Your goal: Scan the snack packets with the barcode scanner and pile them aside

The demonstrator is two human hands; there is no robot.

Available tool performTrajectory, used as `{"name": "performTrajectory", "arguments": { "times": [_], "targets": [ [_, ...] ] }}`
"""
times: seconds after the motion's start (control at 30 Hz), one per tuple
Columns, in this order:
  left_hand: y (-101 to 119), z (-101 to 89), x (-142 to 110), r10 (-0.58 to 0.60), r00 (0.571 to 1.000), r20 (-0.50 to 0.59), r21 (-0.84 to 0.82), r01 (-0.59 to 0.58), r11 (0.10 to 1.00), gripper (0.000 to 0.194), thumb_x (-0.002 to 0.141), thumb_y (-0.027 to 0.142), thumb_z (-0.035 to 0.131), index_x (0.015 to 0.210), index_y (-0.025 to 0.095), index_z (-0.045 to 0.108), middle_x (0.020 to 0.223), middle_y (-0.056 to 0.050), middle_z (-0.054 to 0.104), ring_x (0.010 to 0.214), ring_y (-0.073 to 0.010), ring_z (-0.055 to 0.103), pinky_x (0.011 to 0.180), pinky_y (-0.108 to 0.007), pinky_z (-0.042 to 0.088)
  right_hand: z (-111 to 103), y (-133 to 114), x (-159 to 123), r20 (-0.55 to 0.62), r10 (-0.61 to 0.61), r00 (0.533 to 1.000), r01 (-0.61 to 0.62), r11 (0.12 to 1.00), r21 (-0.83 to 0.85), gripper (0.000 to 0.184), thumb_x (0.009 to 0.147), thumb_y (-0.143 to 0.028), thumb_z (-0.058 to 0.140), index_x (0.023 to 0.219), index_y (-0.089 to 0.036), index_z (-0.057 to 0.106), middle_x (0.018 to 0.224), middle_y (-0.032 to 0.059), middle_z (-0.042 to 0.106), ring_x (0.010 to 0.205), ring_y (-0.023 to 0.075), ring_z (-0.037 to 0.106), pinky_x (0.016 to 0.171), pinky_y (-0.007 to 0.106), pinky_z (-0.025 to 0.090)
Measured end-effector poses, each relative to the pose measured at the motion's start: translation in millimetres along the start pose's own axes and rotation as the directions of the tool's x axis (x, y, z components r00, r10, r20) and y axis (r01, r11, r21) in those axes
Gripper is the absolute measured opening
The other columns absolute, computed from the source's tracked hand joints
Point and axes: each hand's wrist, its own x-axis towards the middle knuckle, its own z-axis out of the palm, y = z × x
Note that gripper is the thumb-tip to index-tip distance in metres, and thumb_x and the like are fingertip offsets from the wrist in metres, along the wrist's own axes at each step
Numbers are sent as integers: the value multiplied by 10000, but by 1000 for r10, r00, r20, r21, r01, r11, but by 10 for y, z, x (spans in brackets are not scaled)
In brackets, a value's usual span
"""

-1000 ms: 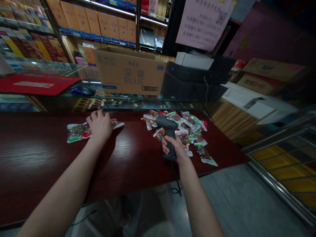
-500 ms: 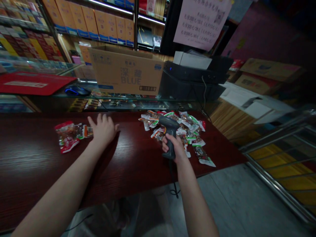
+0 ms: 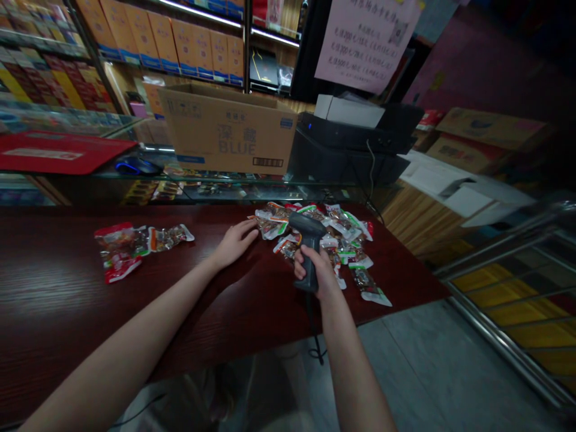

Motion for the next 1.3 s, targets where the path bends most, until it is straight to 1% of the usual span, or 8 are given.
{"name": "performTrajectory", "arguments": {
  "times": [0.13,0.27,0.53,0.8,1.03,1.13,1.2,1.3],
  "targets": [
    [26,-179,11,-98,951,-295,-231,28,973,381,810,442,558,1026,142,649,1080,-124,676,1016,-229,635,975,-405,463,4,-7,-1,-3,-3,1000,3,1000,3,344,681,-332,736,761,-206,426,549,-82,503,343,45,389,328,176,315],
    [0,-318,-18,-51,904,-424,-281,-77,957,344,745,350,629,1024,149,600,1109,-105,617,975,-198,631,926,-370,502,-6,10,-8,33,5,999,-5,1000,-20,325,709,-327,723,782,-207,430,562,-81,502,354,47,401,340,176,326],
    [24,-343,-74,94,933,-347,-217,-177,960,328,774,314,602,1080,197,576,1162,-86,564,967,-181,614,941,-397,507,2,37,-39,141,32,989,-26,999,-46,270,744,-320,686,879,-194,489,559,-81,480,341,43,378,324,169,302],
    [191,-325,-156,194,937,-291,-156,-247,956,315,814,268,555,1120,197,585,1179,-95,561,1034,-196,599,950,-397,502,30,29,-68,194,39,980,-19,994,-109,312,750,-330,691,634,-179,443,543,-63,455,347,32,381,333,175,314],
    [180,-278,-165,193,952,-238,-69,-215,974,339,823,251,506,1154,198,558,1213,-101,546,1002,-190,601,880,-356,522,37,36,-72,186,36,982,-15,994,-112,304,745,-327,687,648,-186,437,536,-66,453,338,36,382,326,177,310],
    [166,-361,-143,131,958,-256,69,-117,991,337,798,200,472,1119,161,566,1165,-115,558,931,-187,618,857,-341,522,34,33,-75,190,27,981,-14,997,-73,251,745,-313,682,733,-188,465,548,-74,467,340,36,376,327,170,310],
    [158,-497,-150,6,965,-263,267,67,961,316,784,184,458,1062,133,599,1108,-142,589,969,-242,618,898,-390,497,32,28,-74,197,31,980,-19,998,-60,245,749,-311,679,793,-193,469,551,-80,476,339,38,377,326,167,310],
    [160,-725,-210,-218,929,-299,559,355,749,324,794,190,446,1032,69,629,1145,-249,584,1100,-391,563,928,-539,432,35,23,-68,200,36,979,-24,998,-60,262,751,-316,682,801,-196,454,551,-83,483,335,39,382,324,167,312]
  ]
}}
